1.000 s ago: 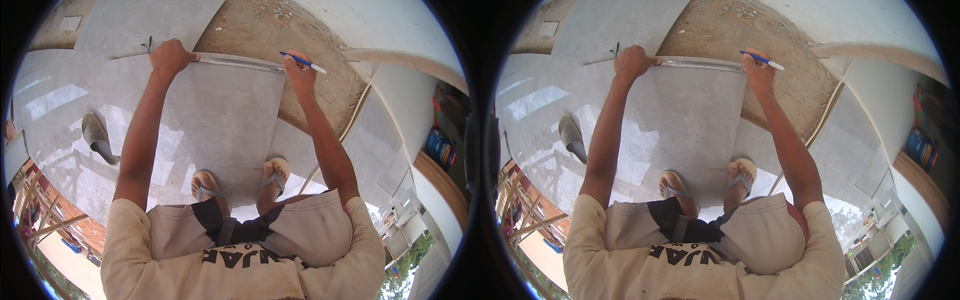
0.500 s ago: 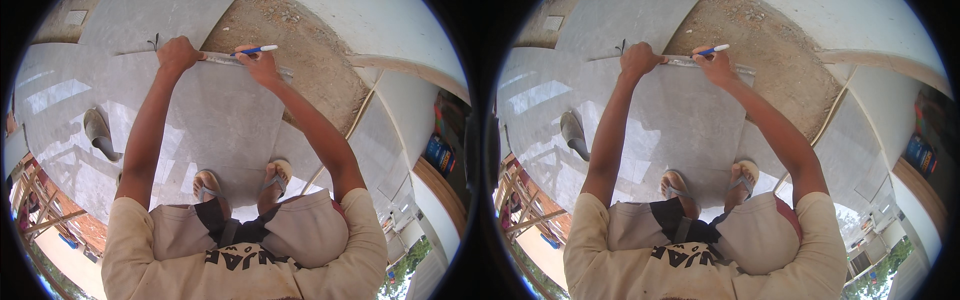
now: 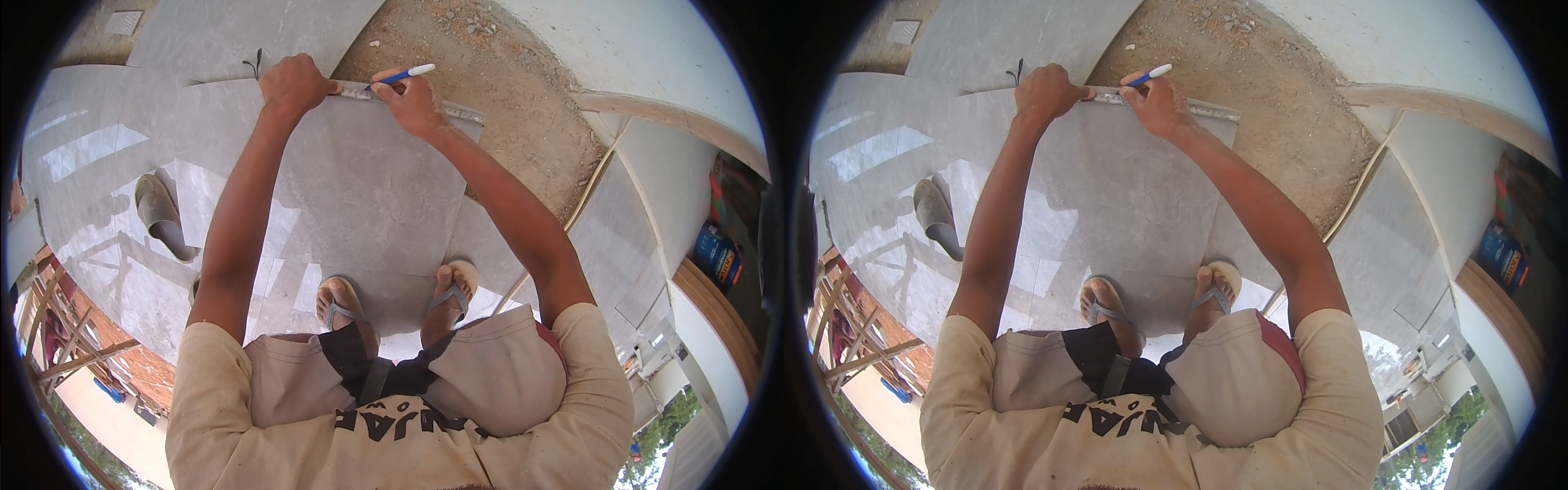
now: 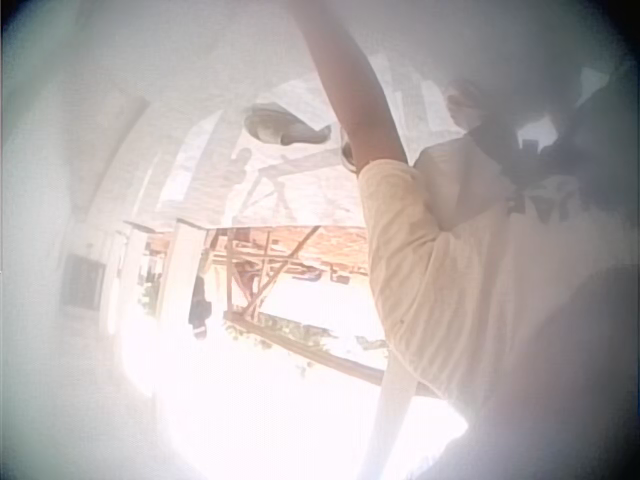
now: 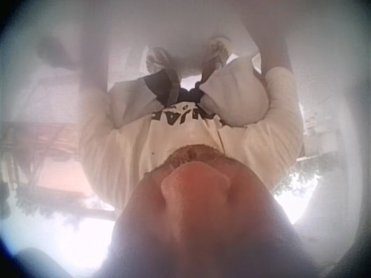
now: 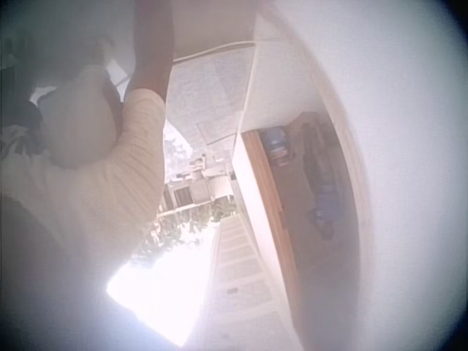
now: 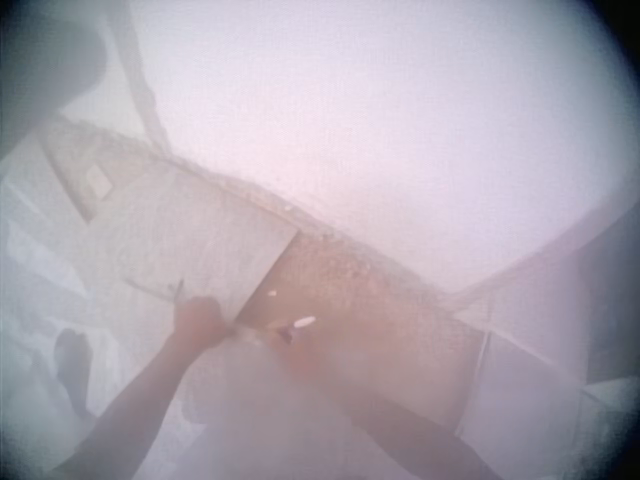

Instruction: The person measures and marks a large floor tile using a metal ruler and a pen, then carries the tile to an outdoor area where another person cuts it with a wet saw. The person returns to the indoor area to continue the tiling process.

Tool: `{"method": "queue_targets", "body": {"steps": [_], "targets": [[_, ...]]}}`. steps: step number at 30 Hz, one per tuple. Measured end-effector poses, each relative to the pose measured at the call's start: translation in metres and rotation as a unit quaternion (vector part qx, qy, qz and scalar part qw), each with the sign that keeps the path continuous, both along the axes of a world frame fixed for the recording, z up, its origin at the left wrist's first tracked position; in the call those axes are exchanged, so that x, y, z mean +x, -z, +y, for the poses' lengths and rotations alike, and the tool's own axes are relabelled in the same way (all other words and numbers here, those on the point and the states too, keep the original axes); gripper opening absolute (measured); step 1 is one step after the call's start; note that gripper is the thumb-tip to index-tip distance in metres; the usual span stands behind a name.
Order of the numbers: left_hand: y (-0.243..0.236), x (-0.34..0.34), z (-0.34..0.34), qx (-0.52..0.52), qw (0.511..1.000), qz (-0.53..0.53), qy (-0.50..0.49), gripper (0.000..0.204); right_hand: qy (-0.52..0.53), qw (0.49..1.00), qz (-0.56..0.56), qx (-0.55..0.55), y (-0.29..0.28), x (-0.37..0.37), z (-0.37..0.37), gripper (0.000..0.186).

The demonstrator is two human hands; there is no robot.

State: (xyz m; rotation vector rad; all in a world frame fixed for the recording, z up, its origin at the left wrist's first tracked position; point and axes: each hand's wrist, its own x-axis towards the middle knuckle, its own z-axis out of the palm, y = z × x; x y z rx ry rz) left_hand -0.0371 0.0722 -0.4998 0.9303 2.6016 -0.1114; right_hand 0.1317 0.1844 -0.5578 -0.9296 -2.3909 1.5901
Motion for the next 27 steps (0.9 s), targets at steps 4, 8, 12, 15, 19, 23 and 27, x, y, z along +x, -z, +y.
{"method": "queue_targets", "body": {"steps": [4, 8, 12, 15, 19, 23, 27], "targets": [[-0.007, 0.001, 0.002, -0.017, 1.000, -0.016, -0.010, 0.051, -0.015, 0.998, -0.008, 0.056, -0.010, -0.002, -0.005, 0.025], [-0.011, 0.001, 0.004, -0.036, 0.999, -0.035, -0.017, 0.050, -0.035, 0.994, -0.030, 0.104, -0.021, 0.000, -0.005, 0.023], [-0.010, 0.001, 0.004, -0.036, 0.999, -0.028, -0.018, 0.051, -0.022, 0.994, -0.012, 0.107, -0.019, 0.008, -0.001, 0.023], [-0.009, 0.002, 0.004, -0.034, 0.999, -0.023, -0.017, 0.052, -0.013, 0.995, -0.015, 0.102, -0.020, 0.014, 0.002, 0.024], [-0.012, 0.002, 0.006, -0.043, 0.999, -0.026, -0.022, 0.051, -0.018, 0.993, -0.020, 0.115, -0.021, 0.020, 0.006, 0.024], [-0.016, 0.003, 0.007, -0.051, 0.998, -0.035, -0.030, 0.051, -0.010, 0.994, -0.043, 0.095, -0.027, 0.024, 0.008, 0.025], [-0.009, 0.002, 0.004, -0.035, 0.999, -0.021, -0.023, 0.050, 0.000, 0.994, -0.027, 0.108, -0.019, 0.032, 0.013, 0.026]]}}
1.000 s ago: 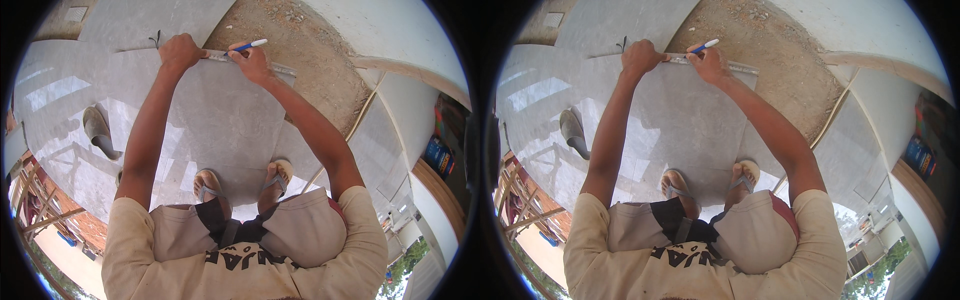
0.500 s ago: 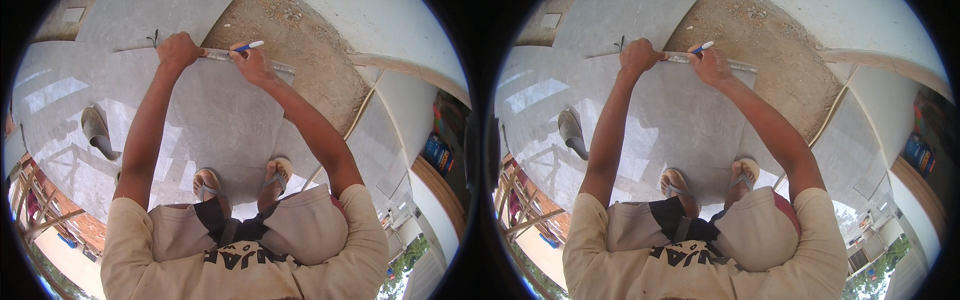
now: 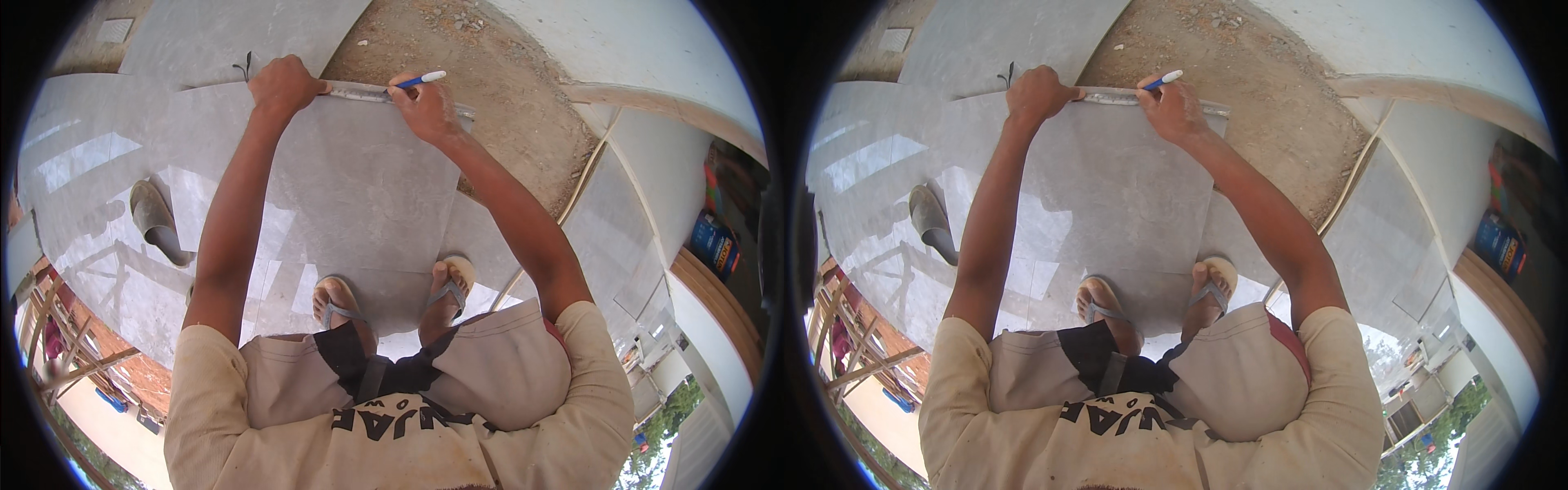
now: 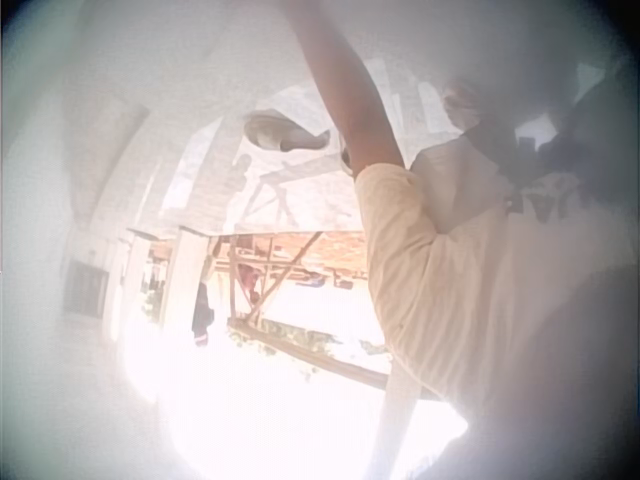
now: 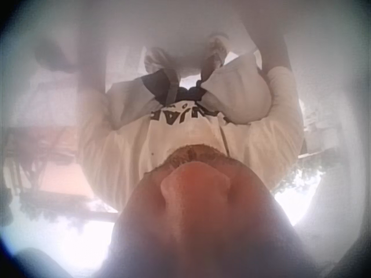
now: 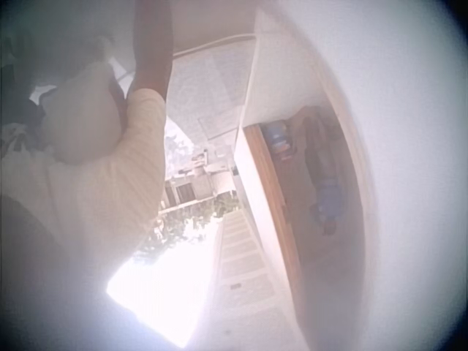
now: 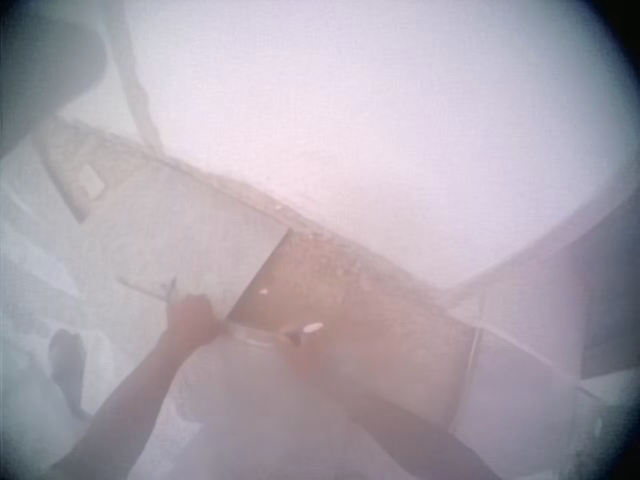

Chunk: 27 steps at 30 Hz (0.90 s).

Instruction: The person measures and marks a large floor tile using a metal ruler and a pen, then carries the tile to an outdoor area where another person cuts it with a wet saw. The person returns to the indoor area to continue the tiling process.

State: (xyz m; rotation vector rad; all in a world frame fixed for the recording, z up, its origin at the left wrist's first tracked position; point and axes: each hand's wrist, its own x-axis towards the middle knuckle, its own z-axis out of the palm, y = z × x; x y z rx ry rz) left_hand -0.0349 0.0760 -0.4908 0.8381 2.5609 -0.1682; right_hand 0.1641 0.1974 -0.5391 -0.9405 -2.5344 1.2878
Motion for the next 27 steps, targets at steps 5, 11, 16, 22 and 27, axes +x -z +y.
{"method": "queue_targets", "body": {"steps": [5, 11, 16, 22, 27], "targets": [[-0.004, 0.001, 0.002, -0.004, 1.000, -0.015, -0.004, 0.050, 0.010, 1.000, -0.010, -0.011, -0.005, 0.009, 0.005, 0.024], [0.007, -0.001, -0.002, 0.025, 0.999, 0.026, 0.023, 0.052, 0.047, 0.999, 0.001, 0.007, 0.002, 0.021, 0.008, 0.023], [0.000, -0.001, 0.001, 0.001, 1.000, -0.010, 0.006, 0.050, 0.057, 0.998, -0.020, -0.018, -0.002, 0.029, 0.014, 0.023], [0.002, 0.000, 0.002, -0.003, 1.000, 0.005, 0.007, 0.050, 0.080, 0.997, 0.002, -0.017, 0.010, 0.040, 0.020, 0.022], [0.003, 0.000, 0.001, 0.006, 1.000, 0.014, 0.015, 0.050, 0.082, 0.996, -0.016, -0.021, 0.001, 0.047, 0.024, 0.023]]}}
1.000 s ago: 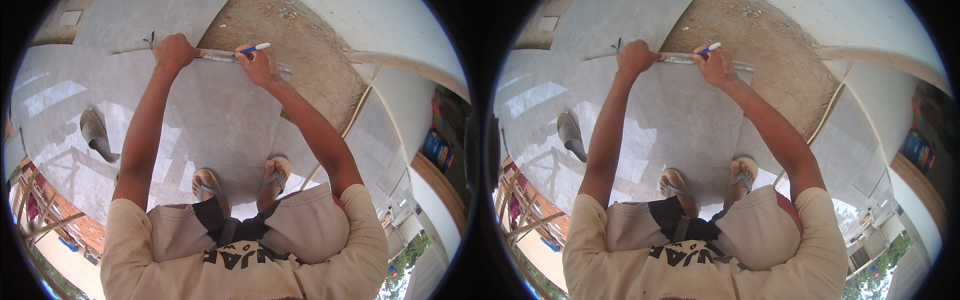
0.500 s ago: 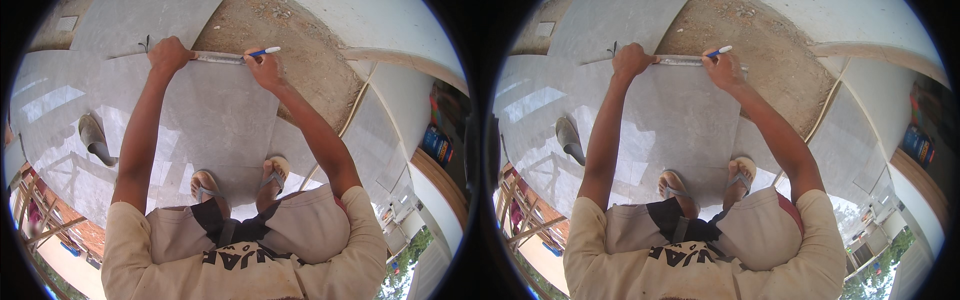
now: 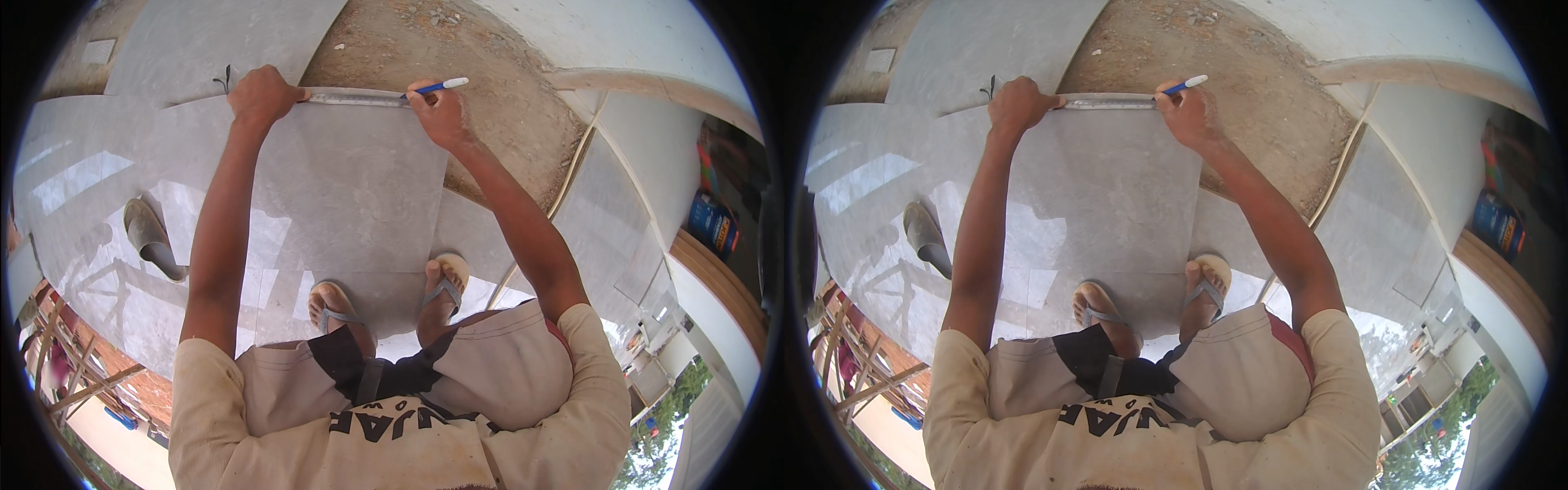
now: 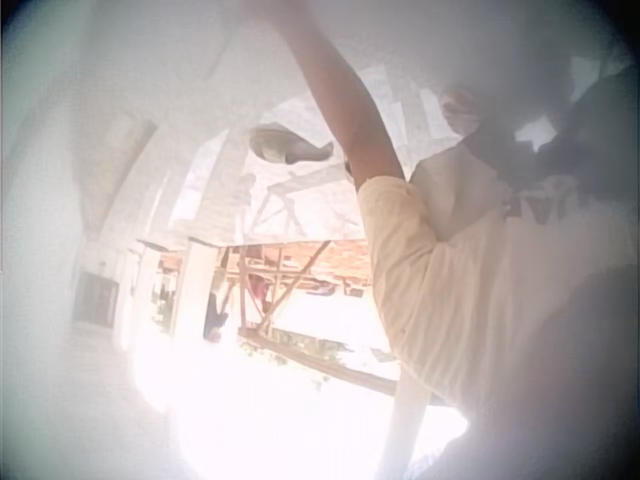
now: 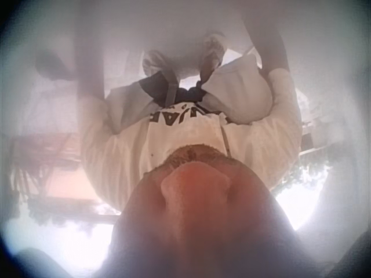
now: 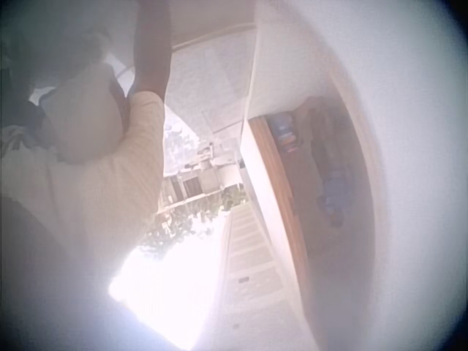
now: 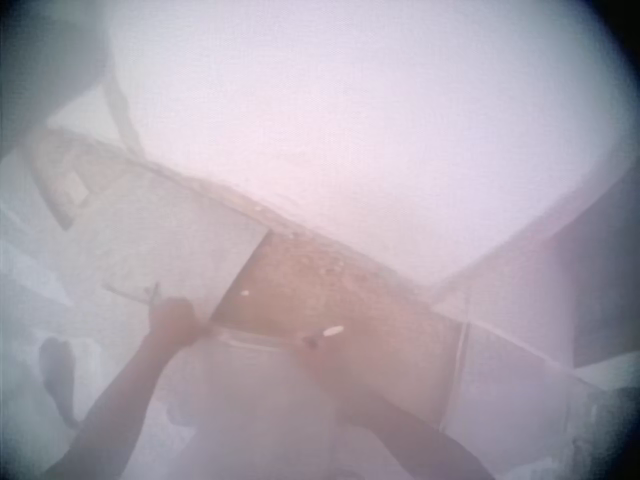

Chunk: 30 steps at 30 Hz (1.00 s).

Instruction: The person measures and marks a large floor tile using a metal ruler and a pen, then carries the tile to an outdoor area where another person cuts it with a wet saw. The person returns to the indoor area to continue the tiling process.

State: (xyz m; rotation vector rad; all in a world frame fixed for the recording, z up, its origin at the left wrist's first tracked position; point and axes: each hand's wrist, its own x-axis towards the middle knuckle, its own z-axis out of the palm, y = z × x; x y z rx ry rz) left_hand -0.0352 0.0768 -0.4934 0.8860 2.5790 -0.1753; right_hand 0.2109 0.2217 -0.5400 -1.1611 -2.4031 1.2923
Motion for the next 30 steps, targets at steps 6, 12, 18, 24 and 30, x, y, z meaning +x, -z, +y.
{"method": "queue_targets", "body": {"steps": [6, 12, 18, 24, 30], "targets": [[0.007, 0.000, -0.001, 0.005, 1.000, 0.009, 0.004, 0.050, 0.015, 1.000, 0.017, 0.002, 0.011, 0.011, 0.007, 0.021], [0.001, 0.001, 0.001, -0.017, 1.000, -0.010, -0.008, 0.052, 0.028, 1.000, 0.002, -0.001, 0.007, 0.018, 0.011, 0.021], [-0.002, 0.001, 0.002, -0.015, 1.000, -0.013, -0.003, 0.051, 0.047, 0.999, 0.004, -0.021, 0.014, 0.031, 0.020, 0.019], [-0.001, 0.001, 0.002, -0.012, 1.000, -0.017, -0.006, 0.050, 0.062, 0.998, -0.001, -0.021, 0.009, 0.040, 0.025, 0.020], [0.001, 0.001, 0.002, -0.014, 1.000, -0.015, -0.009, 0.049, 0.064, 0.998, -0.009, -0.011, 0.008, 0.048, 0.030, 0.020]]}}
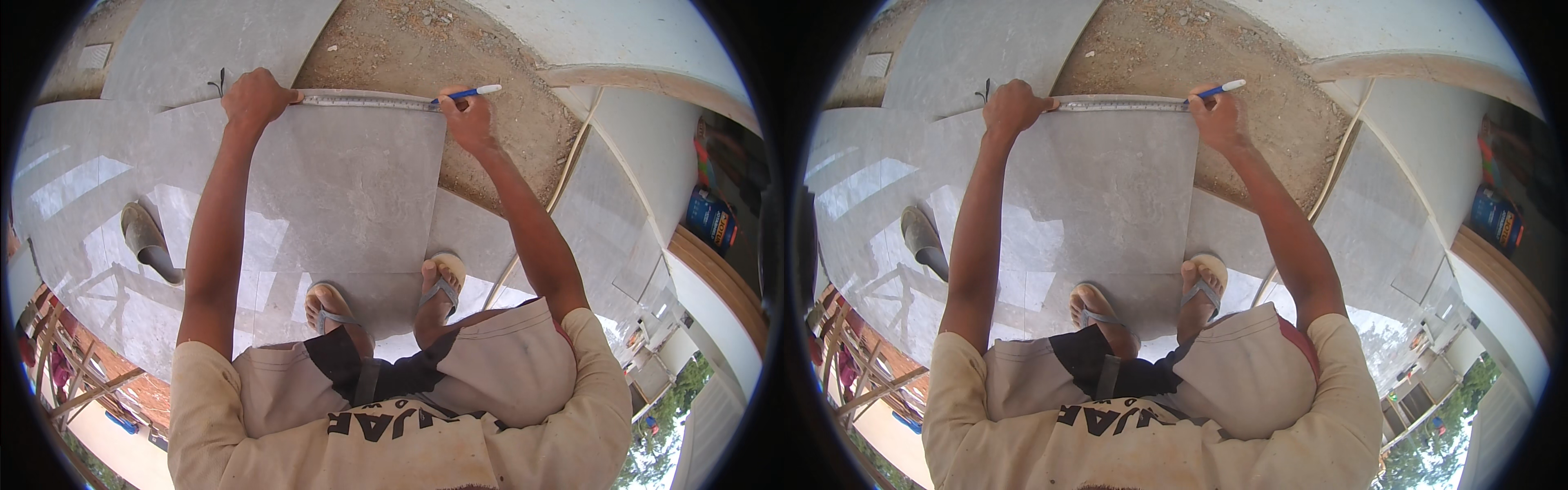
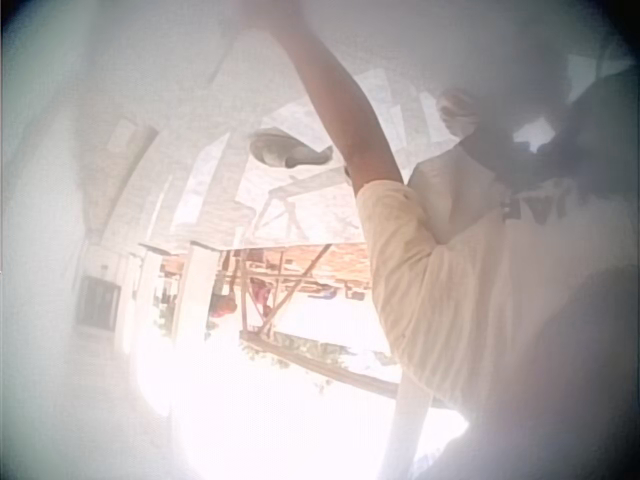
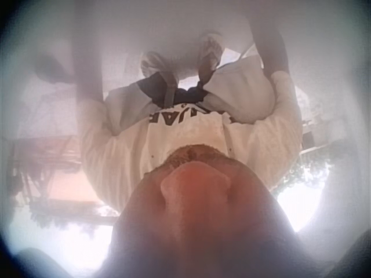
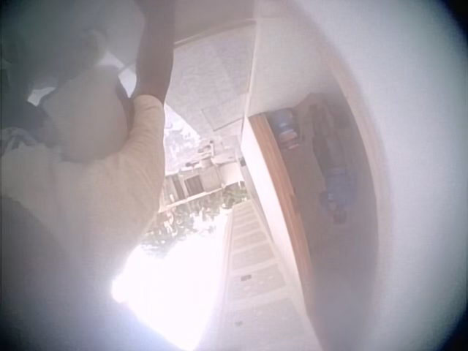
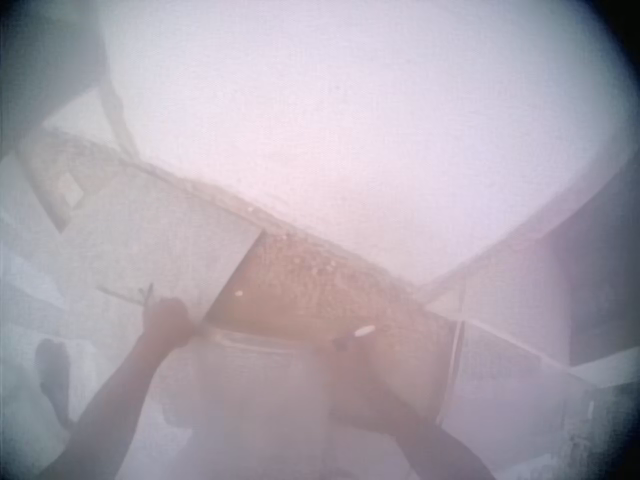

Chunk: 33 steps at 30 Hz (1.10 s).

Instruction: The person measures and marks a large floor tile using a metal ruler and a pen, then carries the tile to an outdoor area where another person cuts it with a wet saw. The person returns to the indoor area to continue the tiling process.

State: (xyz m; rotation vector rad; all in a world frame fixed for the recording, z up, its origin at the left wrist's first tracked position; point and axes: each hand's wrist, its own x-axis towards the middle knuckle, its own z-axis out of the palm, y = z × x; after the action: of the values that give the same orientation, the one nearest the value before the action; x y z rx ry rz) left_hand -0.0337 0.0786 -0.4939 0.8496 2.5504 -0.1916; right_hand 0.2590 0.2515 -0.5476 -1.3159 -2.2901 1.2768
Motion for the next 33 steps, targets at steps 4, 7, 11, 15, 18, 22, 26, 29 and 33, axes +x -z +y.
{"method": "queue_targets", "body": {"steps": [4, 7, 11, 15, 18, 22, 26, 29, 33], "targets": [[0.003, -0.001, -0.001, 0.001, 1.000, -0.001, -0.001, 0.050, 0.011, 1.000, -0.006, -0.002, -0.007, 0.001, 0.001, 0.018], [0.005, -0.003, -0.002, 0.001, 1.000, 0.001, 0.002, 0.051, 0.020, 1.000, 0.003, -0.005, -0.003, 0.004, 0.003, 0.017], [0.007, -0.003, -0.002, 0.007, 1.000, 0.007, 0.004, 0.051, 0.021, 1.000, 0.006, 0.002, 0.000, 0.007, 0.006, 0.018], [0.004, -0.002, -0.001, 0.004, 1.000, 0.007, 0.016, 0.051, 0.022, 0.999, -0.020, 0.018, -0.009, 0.009, 0.007, 0.017], [0.003, -0.003, -0.001, -0.004, 1.000, -0.005, 0.009, 0.051, 0.045, 0.999, -0.006, 0.004, -0.002, 0.015, 0.008, 0.016], [0.004, -0.003, -0.002, 0.005, 1.000, 0.003, 0.009, 0.053, 0.071, 0.997, 0.022, 0.005, 0.009, 0.024, 0.009, 0.015], [0.013, -0.004, -0.006, 0.033, 0.997, 0.051, 0.042, 0.050, 0.092, 0.995, 0.041, -0.014, 0.011, 0.027, 0.011, 0.016], [0.016, -0.005, -0.006, 0.025, 0.998, 0.045, 0.044, 0.050, 0.084, 0.995, 0.052, -0.005, 0.013, 0.028, 0.012, 0.016], [0.015, -0.005, -0.005, 0.025, 0.998, 0.044, 0.047, 0.049, 0.065, 0.994, 0.085, 0.005, 0.018, 0.028, 0.011, 0.011]]}}
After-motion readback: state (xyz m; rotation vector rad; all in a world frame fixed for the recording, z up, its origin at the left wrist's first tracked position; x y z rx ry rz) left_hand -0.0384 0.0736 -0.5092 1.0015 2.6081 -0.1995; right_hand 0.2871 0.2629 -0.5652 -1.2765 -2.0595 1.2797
